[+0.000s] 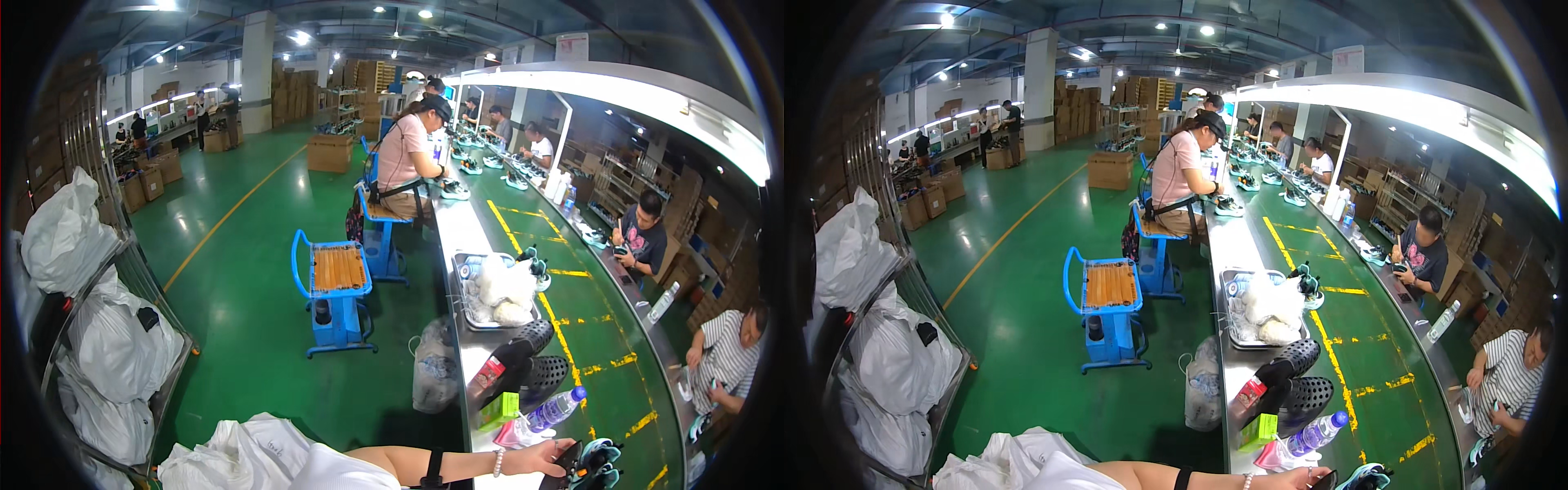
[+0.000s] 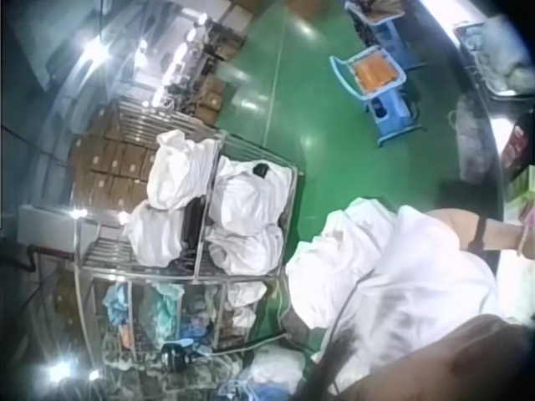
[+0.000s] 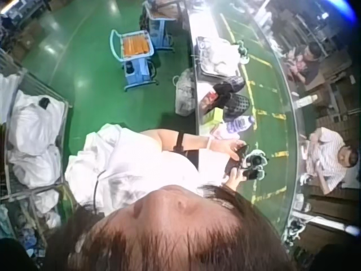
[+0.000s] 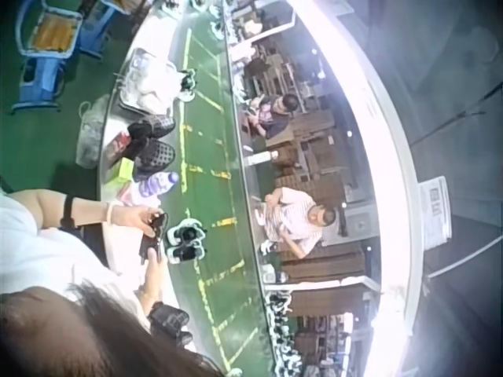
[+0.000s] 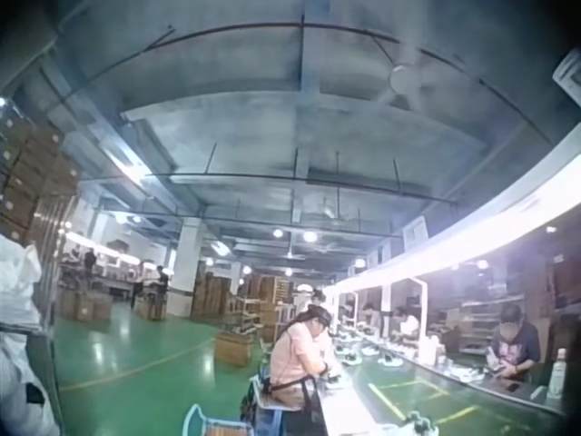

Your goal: Assemble and inspect shoe components on a production line.

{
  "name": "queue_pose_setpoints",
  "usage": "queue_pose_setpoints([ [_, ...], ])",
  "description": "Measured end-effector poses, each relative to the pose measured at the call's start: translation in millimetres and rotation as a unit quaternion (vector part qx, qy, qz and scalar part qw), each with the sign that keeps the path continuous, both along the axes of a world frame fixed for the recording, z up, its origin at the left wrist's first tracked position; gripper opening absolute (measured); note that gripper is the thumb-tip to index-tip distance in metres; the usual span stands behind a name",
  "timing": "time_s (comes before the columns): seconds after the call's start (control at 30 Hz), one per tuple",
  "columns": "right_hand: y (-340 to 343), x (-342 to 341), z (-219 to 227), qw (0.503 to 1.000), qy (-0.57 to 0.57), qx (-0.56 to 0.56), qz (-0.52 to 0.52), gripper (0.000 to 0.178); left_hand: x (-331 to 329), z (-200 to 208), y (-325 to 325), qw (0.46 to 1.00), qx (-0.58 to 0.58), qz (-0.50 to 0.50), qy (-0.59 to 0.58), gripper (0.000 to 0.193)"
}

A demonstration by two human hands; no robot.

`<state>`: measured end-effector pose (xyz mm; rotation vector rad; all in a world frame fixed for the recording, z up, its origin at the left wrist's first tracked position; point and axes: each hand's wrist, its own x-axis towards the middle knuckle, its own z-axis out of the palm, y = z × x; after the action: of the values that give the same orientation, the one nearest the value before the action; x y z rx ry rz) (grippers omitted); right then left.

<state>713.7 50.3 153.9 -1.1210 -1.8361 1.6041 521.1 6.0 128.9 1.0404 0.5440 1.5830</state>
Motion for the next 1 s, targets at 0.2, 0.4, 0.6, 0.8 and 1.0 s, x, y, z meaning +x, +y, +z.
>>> queue_pose_setpoints([
  [0.2, 7.9, 25.7, -26.1, 0.999, -0.028, -0.023, -0.025, 0.041, 6.2, 6.8, -3.1, 1.0, 0.024, 0.004, -0.01, 0.055],
  [0.4, 6.7, 28.6, -35.9, 0.997, -0.043, -0.047, -0.046, 0.057, 26.2, -16.8, 13.5, 0.996, 0.018, 0.059, -0.064, 0.06],
  [0.6, -13.0, 1.2, 7.1, 0.965, 0.097, 0.207, -0.126, 0.038, 42.3, -27.8, 51.6, 0.983, 0.017, -0.077, -0.167, 0.047],
  [0.8, 13.8, 20.5, -14.2, 0.957, 0.056, 0.184, -0.216, 0.025, 54.0, -25.6, 68.7, 0.99, -0.104, -0.042, -0.084, 0.041],
  [1.0, 11.6, 79.9, -25.0, 0.932, 0.113, 0.1, -0.329, 0.023, 129.3, -46.3, 109.0, 0.965, -0.131, -0.182, -0.139, 0.036],
])
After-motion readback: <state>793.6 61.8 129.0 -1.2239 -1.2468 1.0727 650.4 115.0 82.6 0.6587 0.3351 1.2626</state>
